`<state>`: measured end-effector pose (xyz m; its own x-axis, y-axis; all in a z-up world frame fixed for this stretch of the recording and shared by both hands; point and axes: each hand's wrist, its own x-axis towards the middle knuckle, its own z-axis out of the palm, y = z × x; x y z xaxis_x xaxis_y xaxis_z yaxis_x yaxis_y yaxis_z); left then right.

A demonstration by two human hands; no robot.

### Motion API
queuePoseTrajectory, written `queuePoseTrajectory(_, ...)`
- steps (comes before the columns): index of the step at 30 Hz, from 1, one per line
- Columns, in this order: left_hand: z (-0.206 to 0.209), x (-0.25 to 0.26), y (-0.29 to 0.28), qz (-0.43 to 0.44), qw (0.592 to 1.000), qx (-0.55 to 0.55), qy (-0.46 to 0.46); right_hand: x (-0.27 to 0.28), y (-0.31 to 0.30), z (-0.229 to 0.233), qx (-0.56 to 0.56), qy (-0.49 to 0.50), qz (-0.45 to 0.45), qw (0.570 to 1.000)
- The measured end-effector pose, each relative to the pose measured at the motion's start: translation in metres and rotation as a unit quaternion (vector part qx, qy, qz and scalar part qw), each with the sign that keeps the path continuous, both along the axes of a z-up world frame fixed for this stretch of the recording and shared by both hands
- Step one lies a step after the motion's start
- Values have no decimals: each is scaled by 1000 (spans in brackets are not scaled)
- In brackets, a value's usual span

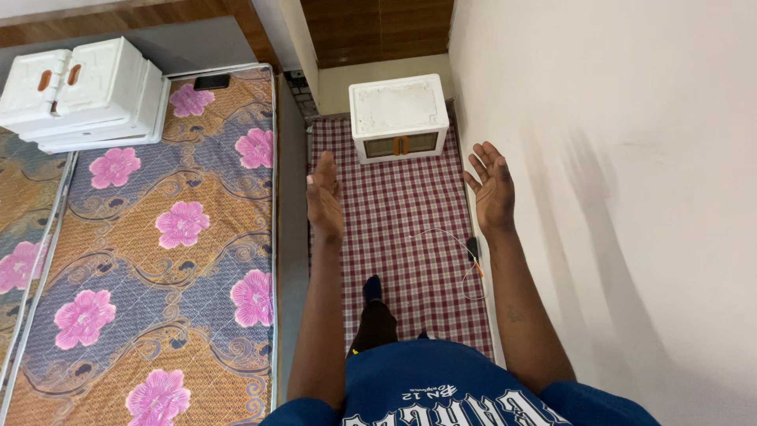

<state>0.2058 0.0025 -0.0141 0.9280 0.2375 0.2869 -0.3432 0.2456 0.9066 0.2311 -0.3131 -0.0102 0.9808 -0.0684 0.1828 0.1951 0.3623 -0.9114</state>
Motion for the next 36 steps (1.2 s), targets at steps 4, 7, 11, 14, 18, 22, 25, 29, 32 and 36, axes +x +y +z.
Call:
queuePoseTrajectory(4,-4,18,0,-11,1000,-11,5,14,4,2,2,-1,-7,1000)
queuePoseTrajectory(7,-7,33,4,-22,1000,-6,-7,24,4,2,-2,-9,-12,1000)
queuePoseTrajectory(11,-6,62,15,-21,999,-25,-3,41,5,4,2,-29,-14,999)
queuePoseTrajectory(14,-12,80,20,-21,999,-25,4,55,8,1,6,-32,-20,999)
queuePoseTrajectory(18,-17,114,31,-43,998,-52,6,81,17,-5,14,-29,-31,999)
queuePoseTrajectory(22,-23,146,46,-56,997,-48,-6,107,28,-10,11,-27,-47,998)
queuePoseTrajectory(25,-28,166,60,-65,997,-46,4,126,38,-12,13,-30,-53,998)
queuePoseTrajectory(29,-31,190,78,-77,996,-47,9,147,54,-14,4,-28,-66,997)
queuePoseTrajectory(32,-34,206,89,-83,996,-36,16,161,65,-15,5,-22,-77,997)
queuePoseTrajectory(36,-39,225,99,-91,995,-43,4,176,74,-19,4,-18,-89,996)
